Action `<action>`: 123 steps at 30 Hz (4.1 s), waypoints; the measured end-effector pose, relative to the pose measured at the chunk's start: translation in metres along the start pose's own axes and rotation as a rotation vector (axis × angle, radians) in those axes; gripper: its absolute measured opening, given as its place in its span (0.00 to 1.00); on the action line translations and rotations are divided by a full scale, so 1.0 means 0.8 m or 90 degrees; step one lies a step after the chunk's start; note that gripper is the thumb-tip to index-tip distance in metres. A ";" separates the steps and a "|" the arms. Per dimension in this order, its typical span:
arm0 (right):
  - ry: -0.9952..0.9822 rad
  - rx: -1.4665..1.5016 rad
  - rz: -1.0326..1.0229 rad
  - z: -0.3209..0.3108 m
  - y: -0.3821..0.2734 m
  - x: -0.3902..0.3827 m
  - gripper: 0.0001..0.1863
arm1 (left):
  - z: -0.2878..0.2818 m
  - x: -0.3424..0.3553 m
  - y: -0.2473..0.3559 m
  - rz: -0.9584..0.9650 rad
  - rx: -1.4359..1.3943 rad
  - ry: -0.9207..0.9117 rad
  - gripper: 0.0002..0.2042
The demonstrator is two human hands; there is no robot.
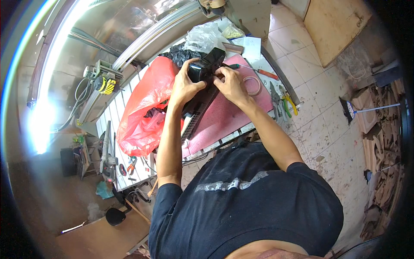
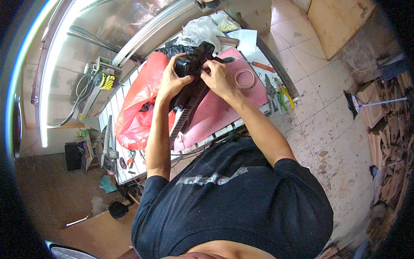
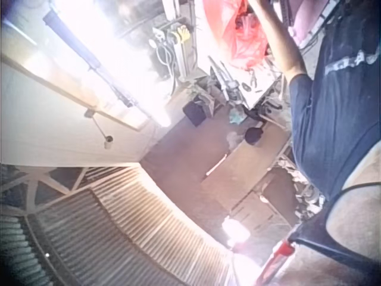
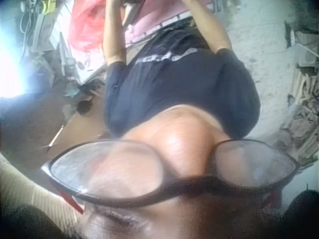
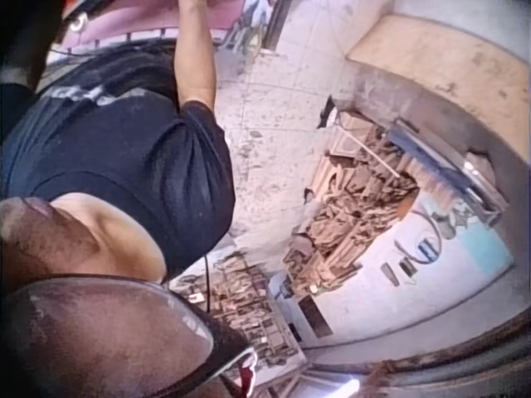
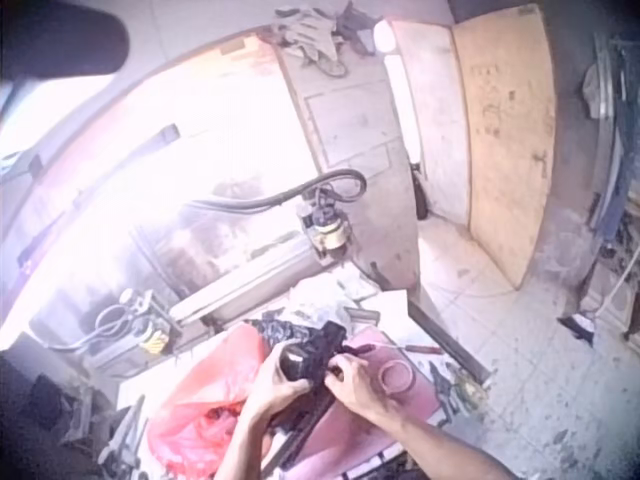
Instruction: The person solders internal wiring and components within the control cavity of an electric guitar body on a workbench using a soldering iron and flux.
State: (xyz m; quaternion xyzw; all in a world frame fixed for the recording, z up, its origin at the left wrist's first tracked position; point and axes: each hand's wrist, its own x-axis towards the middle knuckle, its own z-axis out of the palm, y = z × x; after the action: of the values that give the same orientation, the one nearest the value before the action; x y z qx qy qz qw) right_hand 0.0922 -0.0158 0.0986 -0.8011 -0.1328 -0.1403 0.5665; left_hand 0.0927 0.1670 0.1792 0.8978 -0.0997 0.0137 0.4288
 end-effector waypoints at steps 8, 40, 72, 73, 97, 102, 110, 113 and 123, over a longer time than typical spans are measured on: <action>0.006 0.020 0.031 -0.033 0.004 -0.013 0.07 | -0.002 0.004 -0.006 -0.020 -0.034 -0.009 0.37; -0.180 -0.519 0.076 -0.153 0.228 -0.029 0.07 | -0.004 -0.001 -0.001 -0.029 -0.022 -0.008 0.38; -0.240 -0.499 0.251 -0.132 0.232 -0.003 0.11 | -0.007 -0.005 0.004 -0.026 -0.023 0.005 0.38; -0.240 -0.497 0.252 -0.132 0.232 -0.004 0.11 | -0.008 -0.005 0.006 -0.038 -0.027 -0.001 0.38; -0.183 -0.474 0.279 -0.134 0.232 -0.010 0.04 | -0.003 -0.007 0.007 -0.047 -0.032 -0.021 0.37; -0.172 -0.551 0.187 -0.135 0.240 -0.012 0.03 | -0.001 -0.005 0.008 -0.039 -0.034 -0.022 0.37; -0.168 -0.576 0.174 -0.128 0.234 -0.014 0.06 | -0.001 -0.007 0.002 -0.023 -0.040 -0.013 0.37; -0.185 -0.571 0.196 -0.127 0.227 -0.009 0.06 | -0.004 -0.007 0.003 -0.053 -0.046 -0.030 0.37; -0.108 -0.571 0.219 -0.131 0.247 -0.014 0.05 | -0.001 -0.004 0.002 -0.051 -0.045 -0.027 0.37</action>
State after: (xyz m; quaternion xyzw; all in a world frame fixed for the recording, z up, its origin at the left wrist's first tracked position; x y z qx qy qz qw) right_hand 0.1474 -0.1794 -0.0440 -0.9851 0.0298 -0.0221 0.1678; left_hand 0.0892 0.1671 0.1801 0.8856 -0.0732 -0.0263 0.4579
